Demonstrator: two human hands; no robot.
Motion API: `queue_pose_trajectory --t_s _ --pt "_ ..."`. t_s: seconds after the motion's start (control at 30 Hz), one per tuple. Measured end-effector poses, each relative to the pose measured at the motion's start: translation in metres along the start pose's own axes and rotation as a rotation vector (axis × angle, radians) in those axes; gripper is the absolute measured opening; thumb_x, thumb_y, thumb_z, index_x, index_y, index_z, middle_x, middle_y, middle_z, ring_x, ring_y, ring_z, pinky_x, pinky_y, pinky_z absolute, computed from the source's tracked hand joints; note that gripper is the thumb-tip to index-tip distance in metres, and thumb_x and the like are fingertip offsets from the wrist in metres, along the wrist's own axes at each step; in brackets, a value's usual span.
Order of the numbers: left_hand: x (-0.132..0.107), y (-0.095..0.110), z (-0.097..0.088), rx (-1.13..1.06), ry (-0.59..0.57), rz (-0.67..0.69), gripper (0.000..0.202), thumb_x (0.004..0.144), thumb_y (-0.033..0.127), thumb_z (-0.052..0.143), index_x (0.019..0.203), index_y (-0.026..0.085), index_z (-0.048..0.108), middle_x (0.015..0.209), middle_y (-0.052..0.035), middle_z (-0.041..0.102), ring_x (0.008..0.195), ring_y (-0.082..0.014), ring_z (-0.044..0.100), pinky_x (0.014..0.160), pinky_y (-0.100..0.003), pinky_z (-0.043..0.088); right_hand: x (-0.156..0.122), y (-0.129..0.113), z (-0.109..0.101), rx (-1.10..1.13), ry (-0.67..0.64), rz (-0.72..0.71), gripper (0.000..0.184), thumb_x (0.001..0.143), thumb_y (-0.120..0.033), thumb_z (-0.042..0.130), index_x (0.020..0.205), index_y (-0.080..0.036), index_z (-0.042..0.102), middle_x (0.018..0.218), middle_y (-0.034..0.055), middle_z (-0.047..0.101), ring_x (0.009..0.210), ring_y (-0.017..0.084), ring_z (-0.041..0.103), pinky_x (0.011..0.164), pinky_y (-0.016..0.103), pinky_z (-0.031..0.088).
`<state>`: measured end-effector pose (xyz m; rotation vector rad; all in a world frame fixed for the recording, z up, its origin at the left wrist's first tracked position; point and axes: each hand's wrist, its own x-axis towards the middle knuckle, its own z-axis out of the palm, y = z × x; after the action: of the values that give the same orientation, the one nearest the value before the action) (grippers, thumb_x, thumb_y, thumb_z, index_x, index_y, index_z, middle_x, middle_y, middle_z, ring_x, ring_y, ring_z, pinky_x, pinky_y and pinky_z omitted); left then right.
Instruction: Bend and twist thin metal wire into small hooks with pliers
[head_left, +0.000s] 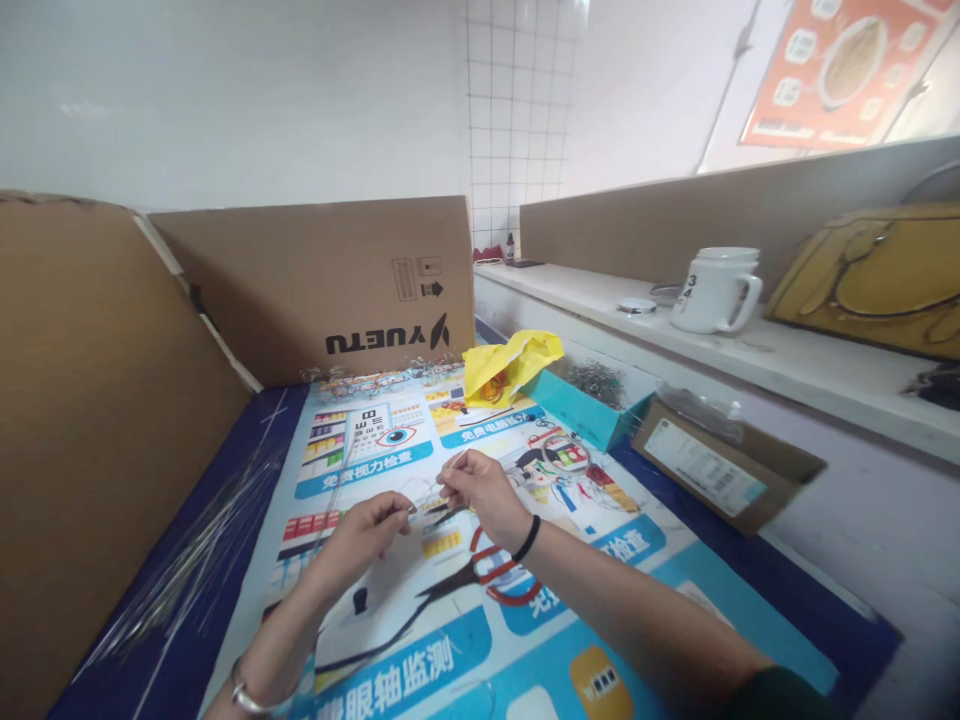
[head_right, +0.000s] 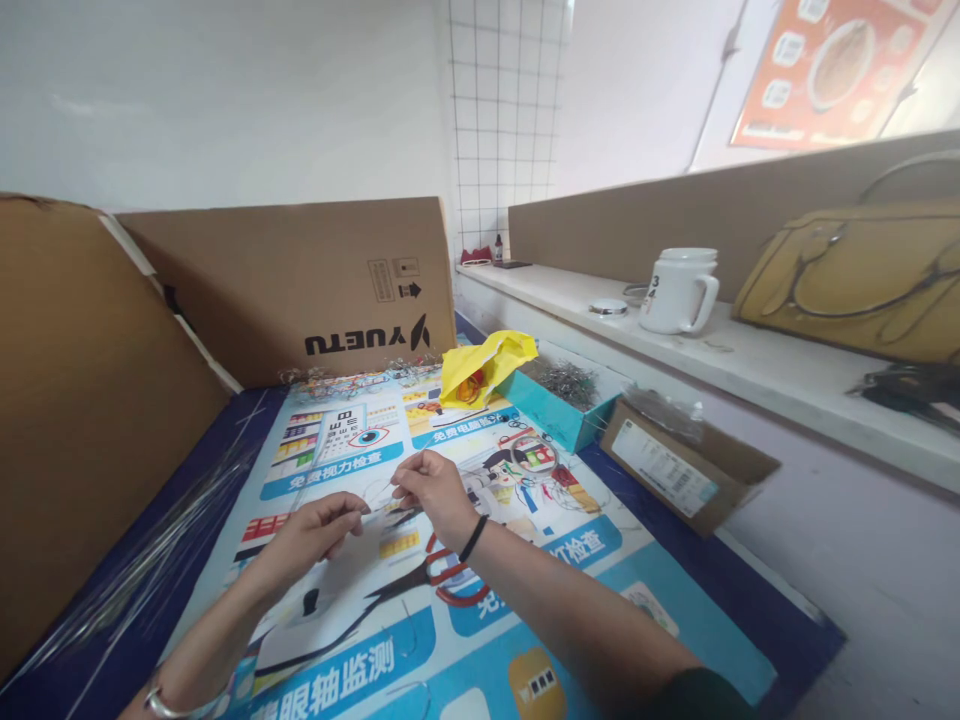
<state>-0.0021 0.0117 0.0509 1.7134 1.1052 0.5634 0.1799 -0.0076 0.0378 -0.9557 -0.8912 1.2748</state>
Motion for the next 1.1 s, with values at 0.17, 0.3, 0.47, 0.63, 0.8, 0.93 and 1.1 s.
queue_pose_trajectory --t_s 0.17,0.3,0.47,0.63,0.8,0.93,1.1 --pt "0.000 -0.003 -0.007 -0.063 -0.115 -0.038 0.020 0.071 0.034 0.052 0.080 0.016 0.056 0.067 0.0021 0.056 0.046 -0.0062 0.042 0.045 -0.019 0.030 -0.001 0.009 0.000 -0.010 -0.002 0.013 0.021 0.062 -0.031 0.069 0.069 -0.016 0.056 0.067 0.0004 0.062 0.056 0.010 0.057 0.050 0.021 0.044" --pt "0.001 -0.007 -0.006 -0.068 -0.124 -0.024 0.018 0.072 0.031 0.054 0.076 0.015 0.058 0.063 0.0016 0.056 0.048 -0.0066 0.044 0.045 -0.018 0.032 0.001 0.019 -0.003 0.018 -0.003 0.058 0.022 0.063 -0.032 0.070 0.070 -0.016 0.057 0.068 0.0004 0.063 0.055 0.009 0.055 0.051 0.021 0.043" --pt "0.002 -0.010 -0.002 -0.068 -0.116 -0.021 0.017 0.073 0.031 0.053 0.078 0.015 0.058 0.066 0.0011 0.057 0.047 -0.0065 0.045 0.045 -0.018 0.033 0.002 0.027 -0.006 0.036 -0.009 0.086 0.021 0.064 -0.032 0.069 0.070 -0.016 0.058 0.070 0.0005 0.063 0.057 0.008 0.054 0.053 0.022 0.042" --pt "0.003 -0.012 0.003 -0.079 -0.057 -0.005 0.021 0.075 0.034 0.050 0.083 0.016 0.057 0.070 -0.0002 0.059 0.048 -0.0073 0.045 0.046 -0.020 0.034 -0.001 0.027 -0.005 0.036 -0.019 0.103 0.019 0.064 -0.030 0.068 0.070 -0.016 0.057 0.069 -0.0004 0.062 0.056 0.008 0.053 0.054 0.022 0.041" --pt "0.005 -0.015 0.009 -0.049 0.030 0.044 0.020 0.074 0.032 0.051 0.080 0.015 0.060 0.065 0.0007 0.057 0.051 -0.0083 0.046 0.050 -0.020 0.036 -0.004 0.029 0.001 0.017 -0.022 0.118 0.019 0.064 -0.029 0.068 0.068 -0.016 0.056 0.067 0.0002 0.062 0.054 0.008 0.052 0.050 0.021 0.039" --pt "0.007 -0.018 0.012 -0.041 0.043 0.066 0.019 0.074 0.033 0.052 0.076 0.016 0.060 0.063 0.0019 0.056 0.051 -0.0087 0.046 0.053 -0.021 0.038 -0.005 0.033 0.004 -0.022 -0.026 0.095 0.017 0.065 -0.029 0.066 0.068 -0.016 0.056 0.065 -0.0001 0.061 0.052 0.008 0.051 0.049 0.021 0.040" --pt "0.011 -0.024 0.016 -0.037 0.073 0.044 0.023 0.071 0.036 0.054 0.076 0.015 0.059 0.064 0.0021 0.055 0.047 -0.0082 0.043 0.049 -0.021 0.036 -0.006 0.036 0.006 -0.036 -0.017 0.054 0.017 0.065 -0.029 0.066 0.068 -0.016 0.056 0.064 -0.0009 0.061 0.053 0.008 0.052 0.048 0.020 0.041"
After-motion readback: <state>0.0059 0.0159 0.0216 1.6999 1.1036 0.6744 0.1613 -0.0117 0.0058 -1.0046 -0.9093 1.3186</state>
